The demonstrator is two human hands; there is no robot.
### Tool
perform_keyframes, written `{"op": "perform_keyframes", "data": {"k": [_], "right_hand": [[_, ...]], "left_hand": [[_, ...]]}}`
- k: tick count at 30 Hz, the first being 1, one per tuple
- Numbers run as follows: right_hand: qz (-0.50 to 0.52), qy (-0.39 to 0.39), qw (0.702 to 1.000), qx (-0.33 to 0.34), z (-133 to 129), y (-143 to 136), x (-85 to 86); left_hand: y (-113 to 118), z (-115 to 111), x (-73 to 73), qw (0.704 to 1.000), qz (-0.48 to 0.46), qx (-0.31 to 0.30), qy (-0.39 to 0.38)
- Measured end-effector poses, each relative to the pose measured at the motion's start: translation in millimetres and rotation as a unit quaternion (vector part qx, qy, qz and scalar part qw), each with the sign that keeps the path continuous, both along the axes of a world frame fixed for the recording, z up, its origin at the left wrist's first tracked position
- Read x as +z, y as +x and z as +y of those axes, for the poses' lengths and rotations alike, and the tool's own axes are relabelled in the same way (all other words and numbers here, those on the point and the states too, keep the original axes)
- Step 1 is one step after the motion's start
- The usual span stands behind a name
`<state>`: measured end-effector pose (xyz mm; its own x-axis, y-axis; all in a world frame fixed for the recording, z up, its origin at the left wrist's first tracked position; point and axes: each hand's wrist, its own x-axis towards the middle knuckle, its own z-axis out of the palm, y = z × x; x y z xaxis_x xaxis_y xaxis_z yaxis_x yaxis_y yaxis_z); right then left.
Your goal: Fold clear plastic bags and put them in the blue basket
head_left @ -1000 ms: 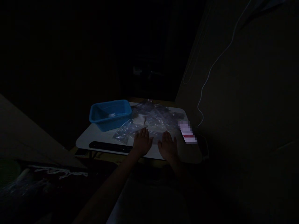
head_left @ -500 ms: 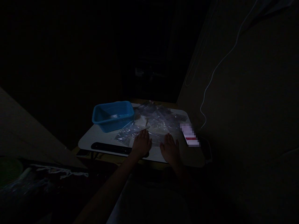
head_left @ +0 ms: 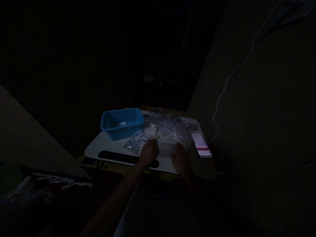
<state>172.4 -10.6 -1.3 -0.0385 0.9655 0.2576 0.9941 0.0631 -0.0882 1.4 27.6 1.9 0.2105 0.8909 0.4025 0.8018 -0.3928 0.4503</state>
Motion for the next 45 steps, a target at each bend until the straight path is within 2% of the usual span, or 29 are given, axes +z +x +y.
{"op": "perform_keyframes", "data": {"k": [5, 11, 17, 21, 26, 30, 34, 38, 45], "right_hand": [[0.026, 0.007, 1.0, 0.005, -1, 0, 1.9], [0.089, 0.037, 0.995, 0.011, -1, 8, 2.0], [0.212, 0.015, 0.977, -0.037, 1, 18, 4.0], [0.243, 0.007, 0.968, -0.054, -2, 17, 8.0], [0.256, 0.052, 0.965, -0.034, 1, 20, -1.5], [0.221, 0.105, 0.969, 0.033, 9, 22, -9.3], [0.093, 0.07, 0.985, 0.124, 11, 14, -3.9], [-0.003, 0.003, 0.994, 0.11, 5, 5, 2.5], [-0.025, -0.018, 0.996, 0.085, 1, 1, 5.1]], "left_hand": [[2, -5, 2.5, 0.998, 0.067, 0.005, -0.003], [3, -7, 6.0, 0.998, 0.067, 0.006, -0.004], [3, -7, 7.0, 0.998, 0.062, -0.002, -0.008], [3, -7, 4.8, 0.995, 0.102, 0.003, -0.004], [3, -9, 6.8, 0.992, 0.125, 0.002, -0.011], [3, -8, 7.8, 0.99, 0.138, 0.005, -0.012], [4, -7, 8.5, 0.989, 0.148, 0.006, -0.008], [5, -8, 11.3, 0.987, 0.16, 0.016, -0.006], [5, -9, 14.0, 0.988, 0.152, 0.015, -0.02]]}}
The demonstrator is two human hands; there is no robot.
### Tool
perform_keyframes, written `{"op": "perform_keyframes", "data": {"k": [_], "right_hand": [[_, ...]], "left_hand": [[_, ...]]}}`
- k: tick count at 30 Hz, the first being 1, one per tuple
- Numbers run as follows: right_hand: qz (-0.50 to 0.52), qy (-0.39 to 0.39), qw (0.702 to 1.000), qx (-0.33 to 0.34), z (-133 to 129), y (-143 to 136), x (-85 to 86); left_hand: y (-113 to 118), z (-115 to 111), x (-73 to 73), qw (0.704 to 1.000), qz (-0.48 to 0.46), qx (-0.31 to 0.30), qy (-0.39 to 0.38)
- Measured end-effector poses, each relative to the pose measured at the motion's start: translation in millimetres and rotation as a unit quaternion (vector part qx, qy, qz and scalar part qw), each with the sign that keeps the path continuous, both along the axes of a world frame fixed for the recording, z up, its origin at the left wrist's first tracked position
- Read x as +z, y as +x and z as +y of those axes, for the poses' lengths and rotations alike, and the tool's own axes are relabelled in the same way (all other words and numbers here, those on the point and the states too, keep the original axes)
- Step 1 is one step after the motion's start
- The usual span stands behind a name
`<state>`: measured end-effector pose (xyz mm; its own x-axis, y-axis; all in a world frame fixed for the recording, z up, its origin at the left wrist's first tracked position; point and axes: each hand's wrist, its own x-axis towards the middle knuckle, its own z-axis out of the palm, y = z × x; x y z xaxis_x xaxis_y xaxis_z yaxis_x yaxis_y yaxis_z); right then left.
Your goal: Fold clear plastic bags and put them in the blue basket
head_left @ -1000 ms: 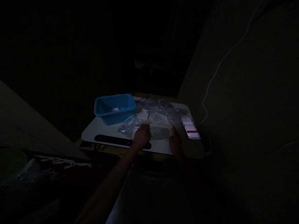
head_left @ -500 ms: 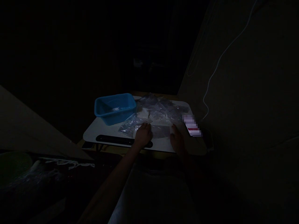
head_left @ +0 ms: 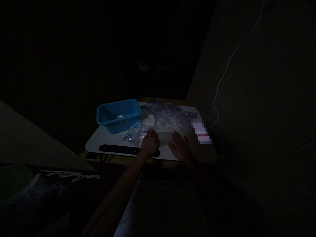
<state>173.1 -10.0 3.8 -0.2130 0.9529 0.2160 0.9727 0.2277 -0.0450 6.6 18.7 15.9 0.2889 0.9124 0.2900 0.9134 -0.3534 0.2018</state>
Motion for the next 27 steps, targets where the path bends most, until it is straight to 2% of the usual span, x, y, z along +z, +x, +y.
{"op": "perform_keyframes", "data": {"k": [7, 13, 15, 19, 21, 23, 27], "right_hand": [[0.01, 0.002, 1.0, -0.006, -2, -1, 1.9], [0.022, -0.006, 0.999, -0.026, -1, -3, 0.6], [0.023, -0.009, 0.999, -0.03, 0, -3, 0.4], [0.012, -0.017, 0.999, -0.03, 0, -2, 1.1], [-0.002, -0.025, 0.999, -0.026, -1, -1, 2.0], [-0.011, -0.027, 0.999, -0.017, -2, -1, 2.8], [-0.022, -0.021, 1.0, -0.004, -3, -1, 3.6]], "left_hand": [[-5, 3, -9.9, 0.992, -0.113, -0.016, 0.048], [-1, -5, -2.6, 0.993, -0.067, -0.071, 0.071], [6, -5, -0.5, 0.993, -0.059, -0.086, 0.06], [31, -2, 2.0, 0.981, -0.041, -0.19, -0.003], [46, -1, 3.1, 0.974, -0.046, -0.219, -0.037], [57, -1, 3.8, 0.97, -0.062, -0.228, -0.061], [67, -3, 4.0, 0.973, -0.063, -0.199, -0.1]]}}
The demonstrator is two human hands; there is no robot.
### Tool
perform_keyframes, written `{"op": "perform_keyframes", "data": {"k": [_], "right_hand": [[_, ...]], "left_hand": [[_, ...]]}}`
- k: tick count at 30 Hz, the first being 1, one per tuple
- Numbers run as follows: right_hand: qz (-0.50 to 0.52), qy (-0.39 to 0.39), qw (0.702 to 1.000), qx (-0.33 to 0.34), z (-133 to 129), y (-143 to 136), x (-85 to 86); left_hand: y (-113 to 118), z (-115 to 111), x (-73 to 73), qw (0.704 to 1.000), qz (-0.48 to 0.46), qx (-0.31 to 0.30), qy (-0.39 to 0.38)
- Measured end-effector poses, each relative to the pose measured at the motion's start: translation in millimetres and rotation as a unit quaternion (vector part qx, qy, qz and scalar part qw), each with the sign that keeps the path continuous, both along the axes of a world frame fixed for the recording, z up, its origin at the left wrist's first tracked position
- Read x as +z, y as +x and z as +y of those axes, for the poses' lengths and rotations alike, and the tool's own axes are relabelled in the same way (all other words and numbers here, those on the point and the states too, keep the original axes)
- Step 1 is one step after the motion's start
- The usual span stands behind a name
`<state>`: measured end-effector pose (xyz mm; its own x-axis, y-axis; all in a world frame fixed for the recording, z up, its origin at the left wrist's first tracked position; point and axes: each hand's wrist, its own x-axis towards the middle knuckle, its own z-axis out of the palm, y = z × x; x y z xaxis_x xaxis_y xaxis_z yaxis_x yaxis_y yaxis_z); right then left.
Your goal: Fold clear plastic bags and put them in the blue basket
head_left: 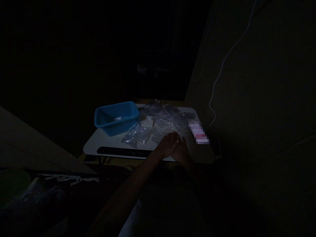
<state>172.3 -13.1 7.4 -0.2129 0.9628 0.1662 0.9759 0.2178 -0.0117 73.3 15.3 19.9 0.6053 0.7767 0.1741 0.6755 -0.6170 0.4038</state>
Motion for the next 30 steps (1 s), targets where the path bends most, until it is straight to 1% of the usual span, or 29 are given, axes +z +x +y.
{"op": "perform_keyframes", "data": {"k": [4, 7, 11, 15, 18, 23, 27, 30], "right_hand": [[0.002, 0.003, 1.0, 0.002, -1, 0, 0.2], [0.017, 0.001, 1.0, -0.006, 0, -1, -0.5], [0.04, 0.002, 0.999, -0.024, 3, -1, -3.0], [0.053, 0.012, 0.998, -0.028, 4, -2, -5.0], [0.048, 0.017, 0.998, -0.027, 4, -2, -4.8], [0.049, 0.023, 0.998, -0.027, 2, -2, -4.0], [0.06, 0.022, 0.998, -0.028, 4, -2, -4.8], [0.09, 0.04, 0.995, -0.025, 7, 2, -6.5]], "left_hand": [[-2, -2, -0.3, 0.998, 0.054, 0.029, -0.018], [-8, 0, -1.8, 0.994, 0.083, 0.064, -0.017], [-25, 2, -6.6, 0.986, 0.115, 0.12, 0.003], [-44, 4, -9.7, 0.98, 0.133, 0.145, 0.026], [-54, 5, -9.5, 0.977, 0.129, 0.165, 0.036], [-57, 3, -8.8, 0.971, 0.126, 0.194, 0.062], [-55, 2, -8.9, 0.969, 0.126, 0.196, 0.08], [-56, 2, -9.6, 0.969, 0.126, 0.196, 0.083]]}}
